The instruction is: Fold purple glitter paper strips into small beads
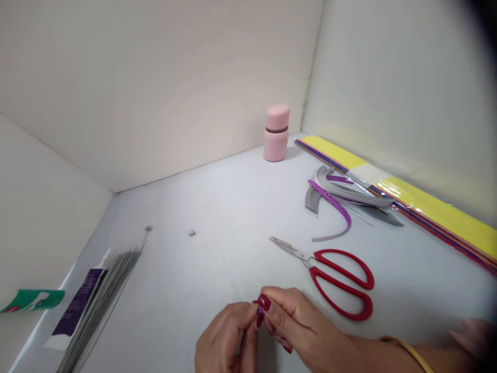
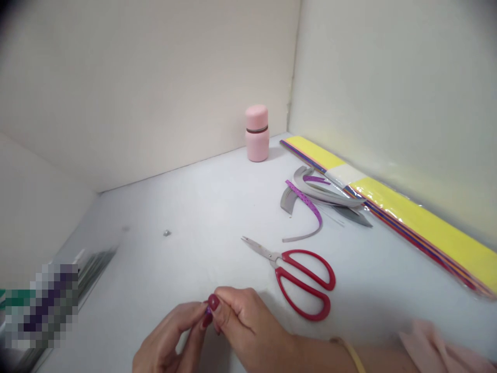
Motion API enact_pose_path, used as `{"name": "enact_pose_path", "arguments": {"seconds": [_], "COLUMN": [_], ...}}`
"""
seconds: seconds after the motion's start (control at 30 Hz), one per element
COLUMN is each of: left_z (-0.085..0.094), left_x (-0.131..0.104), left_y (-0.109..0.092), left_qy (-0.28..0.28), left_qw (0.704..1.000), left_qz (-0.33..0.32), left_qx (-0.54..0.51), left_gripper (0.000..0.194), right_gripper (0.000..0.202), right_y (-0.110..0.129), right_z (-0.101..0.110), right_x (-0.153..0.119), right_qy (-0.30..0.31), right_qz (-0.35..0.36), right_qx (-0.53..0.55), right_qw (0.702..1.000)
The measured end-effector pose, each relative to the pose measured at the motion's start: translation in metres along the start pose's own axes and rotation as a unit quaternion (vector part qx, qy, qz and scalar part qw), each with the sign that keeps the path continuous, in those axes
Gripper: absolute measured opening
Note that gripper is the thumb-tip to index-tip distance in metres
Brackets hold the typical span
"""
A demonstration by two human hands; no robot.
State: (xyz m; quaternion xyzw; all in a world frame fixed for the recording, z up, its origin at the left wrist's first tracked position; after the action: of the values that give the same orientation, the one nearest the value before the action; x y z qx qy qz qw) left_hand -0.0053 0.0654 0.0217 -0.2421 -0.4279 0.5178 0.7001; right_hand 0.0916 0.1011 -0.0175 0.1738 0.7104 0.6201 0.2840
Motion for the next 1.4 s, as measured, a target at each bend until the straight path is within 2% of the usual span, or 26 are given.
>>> {"name": "enact_pose_path", "arguments": {"seconds": [0.13, 0.2, 0.33, 0.4, 0.5, 0.57, 0.7, 0.77, 1.0, 1.23, 1.3, 1.4], "left_z": [-0.009, -0.01, -0.006, -0.006, -0.012, -0.011, 0.001, 0.004, 0.002, -0.003, -0.004, -0.004], "left_x": [-0.001, 0.0, 0.003, 0.006, 0.006, 0.005, 0.002, 0.0, -0.002, 0.006, 0.007, 0.004], "left_y": [0.021, 0.021, 0.013, 0.014, 0.022, 0.027, 0.02, 0.012, 0.001, 0.002, -0.001, -0.007], "left_qy": [0.054, 0.065, 0.085, 0.101, 0.135, 0.122, 0.03, 0.009, 0.026, 0.096, 0.091, 0.047], "left_qw": [0.989, 0.987, 0.993, 0.989, 0.972, 0.969, 0.994, 0.999, 0.995, 0.994, 0.993, 0.988], "left_qz": [0.06, 0.06, 0.041, 0.044, 0.078, 0.1, 0.063, 0.031, 0.011, 0.008, -0.003, -0.02], "left_qx": [-0.128, -0.132, -0.078, -0.093, -0.175, -0.193, -0.08, -0.018, 0.097, 0.052, 0.073, 0.143], "left_gripper": [0.012, 0.012, 0.018, 0.017, 0.013, 0.012, 0.013, 0.012, 0.016, 0.017, 0.017, 0.014], "right_gripper": [0.043, 0.042, 0.042, 0.042, 0.041, 0.038, 0.037, 0.039, 0.04, 0.037, 0.037, 0.038], "right_y": [-0.002, -0.001, 0.003, 0.004, 0.0, -0.002, -0.002, -0.002, 0.001, -0.008, -0.009, -0.013], "right_z": [0.0, 0.001, 0.005, 0.004, 0.001, 0.002, 0.009, 0.008, 0.004, -0.001, -0.001, -0.003], "right_x": [0.002, 0.003, 0.002, 0.001, 0.003, 0.004, 0.003, 0.002, 0.003, 0.005, 0.003, 0.0], "right_qy": [0.043, 0.047, 0.026, 0.031, 0.068, 0.067, 0.011, 0.004, 0.009, 0.05, 0.039, 0.01], "right_qz": [-0.005, -0.007, -0.004, -0.003, -0.018, -0.016, -0.002, -0.005, -0.007, -0.037, -0.036, -0.04], "right_qx": [0.068, 0.077, -0.002, -0.011, 0.057, 0.099, 0.103, 0.088, 0.065, 0.145, 0.135, 0.131], "right_qw": [0.997, 0.996, 1.0, 0.999, 0.996, 0.993, 0.995, 0.996, 0.998, 0.987, 0.989, 0.991]}}
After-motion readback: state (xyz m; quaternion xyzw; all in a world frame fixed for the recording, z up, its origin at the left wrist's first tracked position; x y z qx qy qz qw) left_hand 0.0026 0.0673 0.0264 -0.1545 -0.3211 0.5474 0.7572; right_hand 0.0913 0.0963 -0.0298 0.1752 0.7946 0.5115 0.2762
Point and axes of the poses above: each hand's wrist, its own x-axis towards the middle knuckle, its own z-axis out of the back of the hand, y = z × x, the point moved 8 cm from there along x, towards the middle knuckle, and after that the axes turned 14 degrees about y, right-handed, at the moved point
